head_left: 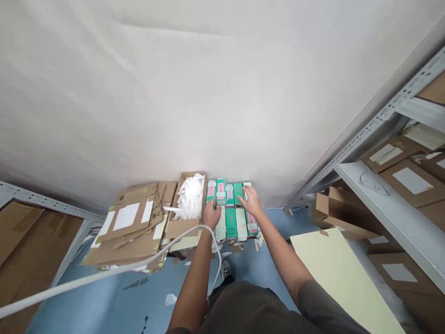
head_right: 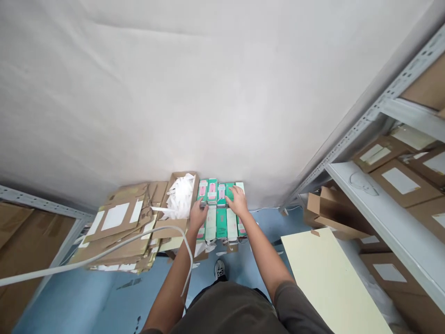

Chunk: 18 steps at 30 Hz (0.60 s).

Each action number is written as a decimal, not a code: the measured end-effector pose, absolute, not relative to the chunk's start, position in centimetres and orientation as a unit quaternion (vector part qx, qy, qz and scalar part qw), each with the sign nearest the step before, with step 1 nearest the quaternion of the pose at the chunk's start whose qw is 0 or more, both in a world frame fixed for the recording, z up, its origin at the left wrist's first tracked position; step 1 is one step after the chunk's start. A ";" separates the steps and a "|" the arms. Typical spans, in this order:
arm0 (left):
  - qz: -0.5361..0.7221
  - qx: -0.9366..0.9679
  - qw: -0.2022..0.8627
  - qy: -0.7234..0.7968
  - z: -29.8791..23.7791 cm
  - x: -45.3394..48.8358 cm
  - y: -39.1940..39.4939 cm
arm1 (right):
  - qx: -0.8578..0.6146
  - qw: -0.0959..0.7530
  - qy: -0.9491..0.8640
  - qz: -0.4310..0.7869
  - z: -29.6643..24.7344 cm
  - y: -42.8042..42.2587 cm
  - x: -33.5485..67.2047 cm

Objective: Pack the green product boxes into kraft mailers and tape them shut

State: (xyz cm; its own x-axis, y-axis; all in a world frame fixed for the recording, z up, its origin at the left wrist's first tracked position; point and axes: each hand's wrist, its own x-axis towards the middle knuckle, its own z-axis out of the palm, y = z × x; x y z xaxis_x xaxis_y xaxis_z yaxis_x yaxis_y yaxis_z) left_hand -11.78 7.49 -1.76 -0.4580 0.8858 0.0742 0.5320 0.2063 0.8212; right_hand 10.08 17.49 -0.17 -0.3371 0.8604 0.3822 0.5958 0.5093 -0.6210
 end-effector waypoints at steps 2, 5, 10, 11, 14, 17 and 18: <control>0.389 0.478 0.231 0.753 -2.9 -13.3 10.0 | -0.471 0.340 -0.789 0.203 -0.6 18.8 7.4; 0.324 0.495 0.254 0.766 -4.9 -14.0 14.2 | -0.491 0.323 -0.780 0.214 -1.6 20.7 4.6; 0.222 0.488 0.220 0.815 -9.4 -14.5 19.1 | -0.517 0.288 -0.773 0.227 -5.2 23.2 2.8; 0.215 0.492 0.215 0.816 -10.2 -14.6 19.6 | -0.525 0.279 -0.770 0.231 -6.1 23.5 2.9; 0.211 0.527 0.209 0.797 -12.0 -14.8 20.0 | -0.552 0.262 -0.752 0.247 -9.3 24.1 3.8; 0.215 0.555 0.208 0.776 -12.8 -14.8 19.9 | -0.592 0.258 -0.707 0.287 -12.6 24.5 4.0; 0.216 0.560 0.210 0.772 -12.9 -14.9 19.9 | -0.605 0.261 -0.685 0.311 -13.6 24.6 3.7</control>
State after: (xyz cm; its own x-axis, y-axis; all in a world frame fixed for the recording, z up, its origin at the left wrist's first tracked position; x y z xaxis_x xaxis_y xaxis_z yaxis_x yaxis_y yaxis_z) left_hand -14.85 19.86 -12.87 -0.2846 0.9551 -0.0824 0.7743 0.2797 0.5677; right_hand 3.73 24.62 -13.61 -0.1315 0.9912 -0.0181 0.6664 0.0748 -0.7418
